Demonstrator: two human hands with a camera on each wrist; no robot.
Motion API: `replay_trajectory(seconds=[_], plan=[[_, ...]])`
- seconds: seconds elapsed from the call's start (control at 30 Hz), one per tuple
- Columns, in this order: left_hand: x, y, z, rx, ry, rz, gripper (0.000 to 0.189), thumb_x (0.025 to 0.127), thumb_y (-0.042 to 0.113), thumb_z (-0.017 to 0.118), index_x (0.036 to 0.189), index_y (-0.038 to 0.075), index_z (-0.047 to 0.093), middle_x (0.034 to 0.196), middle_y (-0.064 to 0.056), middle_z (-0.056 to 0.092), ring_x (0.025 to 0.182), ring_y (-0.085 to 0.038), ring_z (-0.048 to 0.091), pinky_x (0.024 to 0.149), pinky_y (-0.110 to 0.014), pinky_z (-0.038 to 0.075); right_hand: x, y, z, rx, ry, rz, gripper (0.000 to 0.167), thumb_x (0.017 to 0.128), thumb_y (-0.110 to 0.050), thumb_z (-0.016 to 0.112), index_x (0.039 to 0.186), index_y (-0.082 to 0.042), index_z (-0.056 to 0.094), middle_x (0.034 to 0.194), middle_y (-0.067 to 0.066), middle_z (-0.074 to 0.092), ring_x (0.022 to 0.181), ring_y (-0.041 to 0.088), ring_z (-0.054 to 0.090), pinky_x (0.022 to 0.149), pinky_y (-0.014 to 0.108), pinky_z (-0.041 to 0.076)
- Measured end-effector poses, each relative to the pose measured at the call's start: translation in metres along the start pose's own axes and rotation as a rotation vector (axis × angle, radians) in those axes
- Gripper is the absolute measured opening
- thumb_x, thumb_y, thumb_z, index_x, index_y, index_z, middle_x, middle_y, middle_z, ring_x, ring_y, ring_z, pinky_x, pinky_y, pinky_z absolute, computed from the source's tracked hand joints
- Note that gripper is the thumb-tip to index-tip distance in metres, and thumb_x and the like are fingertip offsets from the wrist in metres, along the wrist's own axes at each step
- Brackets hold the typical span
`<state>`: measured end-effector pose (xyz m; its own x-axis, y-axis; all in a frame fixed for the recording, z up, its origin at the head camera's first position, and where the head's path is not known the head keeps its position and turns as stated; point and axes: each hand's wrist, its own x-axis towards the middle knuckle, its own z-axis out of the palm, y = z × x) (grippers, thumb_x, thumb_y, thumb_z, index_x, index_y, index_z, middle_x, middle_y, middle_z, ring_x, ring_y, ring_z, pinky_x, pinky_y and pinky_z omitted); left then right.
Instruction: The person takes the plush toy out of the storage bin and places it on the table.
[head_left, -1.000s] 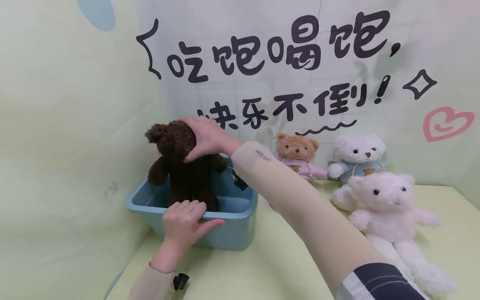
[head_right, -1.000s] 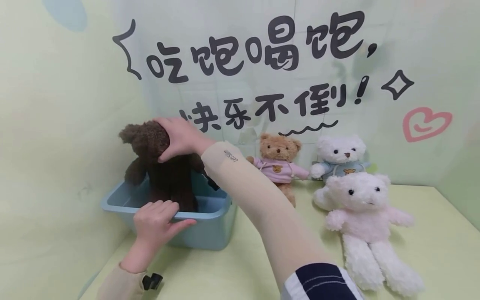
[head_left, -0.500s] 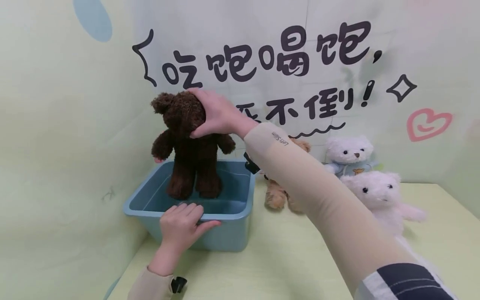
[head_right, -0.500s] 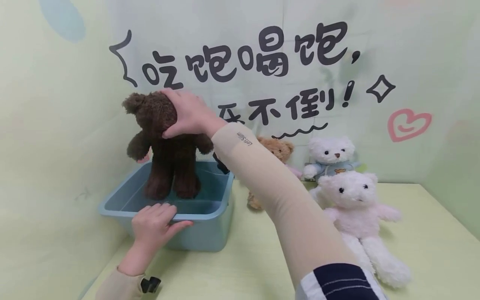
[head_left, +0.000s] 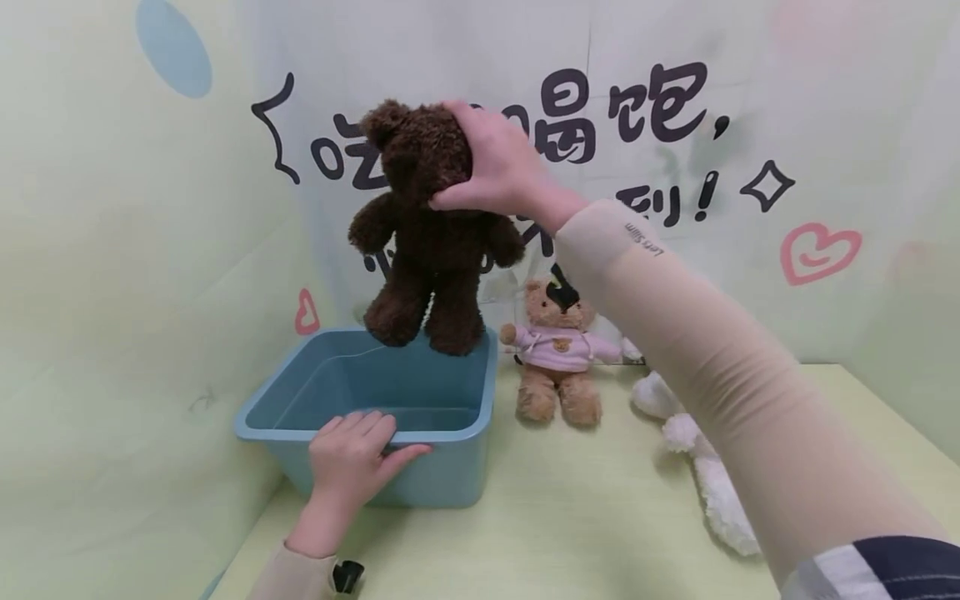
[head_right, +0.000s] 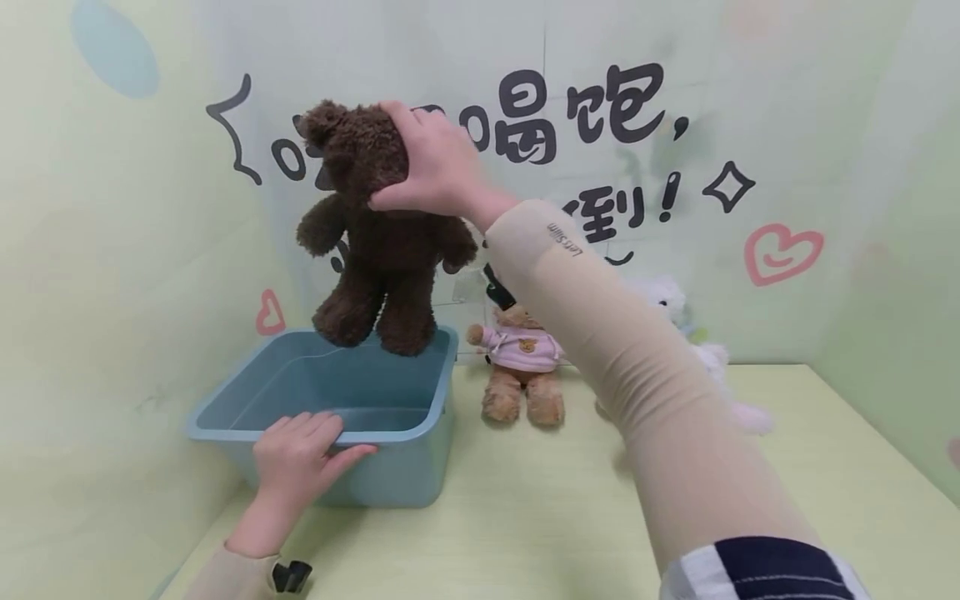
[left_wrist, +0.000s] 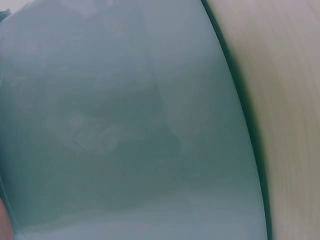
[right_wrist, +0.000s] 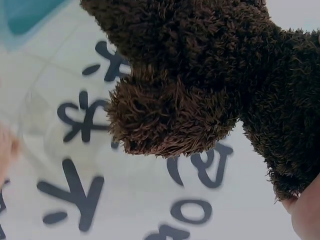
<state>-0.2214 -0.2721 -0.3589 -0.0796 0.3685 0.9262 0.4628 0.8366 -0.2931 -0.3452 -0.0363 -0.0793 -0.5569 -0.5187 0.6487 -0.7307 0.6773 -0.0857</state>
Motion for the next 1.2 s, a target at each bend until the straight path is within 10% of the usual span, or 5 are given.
replay_trajectory(seconds=[0.8, 1.2], plan=[[0.0, -0.009, -0.004, 0.007, 0.004, 0.0, 0.064, 0.087, 0.07, 0.047, 0.059, 0.013, 0.038, 0.051, 0.005, 0.03, 0.041, -0.013, 0.027, 0.045, -0.023, 0.014, -0.104, 0.054, -0.066, 0.007, -0.023, 0.135, 0.096, 0.067, -0.04, 0.084, 0.146, -0.014, 0.035, 0.122, 0.017, 0.055, 0.108, 0.031, 0.052, 0.092, 0.052, 0.04], [-0.012, -0.027, -0.004, 0.03, -0.027, -0.025, 0.064, 0.087, 0.071, 0.046, 0.061, 0.013, 0.039, 0.052, 0.004, 0.035, 0.04, -0.018, 0.032, 0.044, -0.026, 0.018, -0.149, 0.059, -0.054, 0.023, -0.054, 0.074, 0.096, 0.063, -0.036, 0.087, 0.143, -0.013, 0.04, 0.115, 0.011, 0.058, 0.103, 0.029, 0.054, 0.09, 0.051, 0.04]])
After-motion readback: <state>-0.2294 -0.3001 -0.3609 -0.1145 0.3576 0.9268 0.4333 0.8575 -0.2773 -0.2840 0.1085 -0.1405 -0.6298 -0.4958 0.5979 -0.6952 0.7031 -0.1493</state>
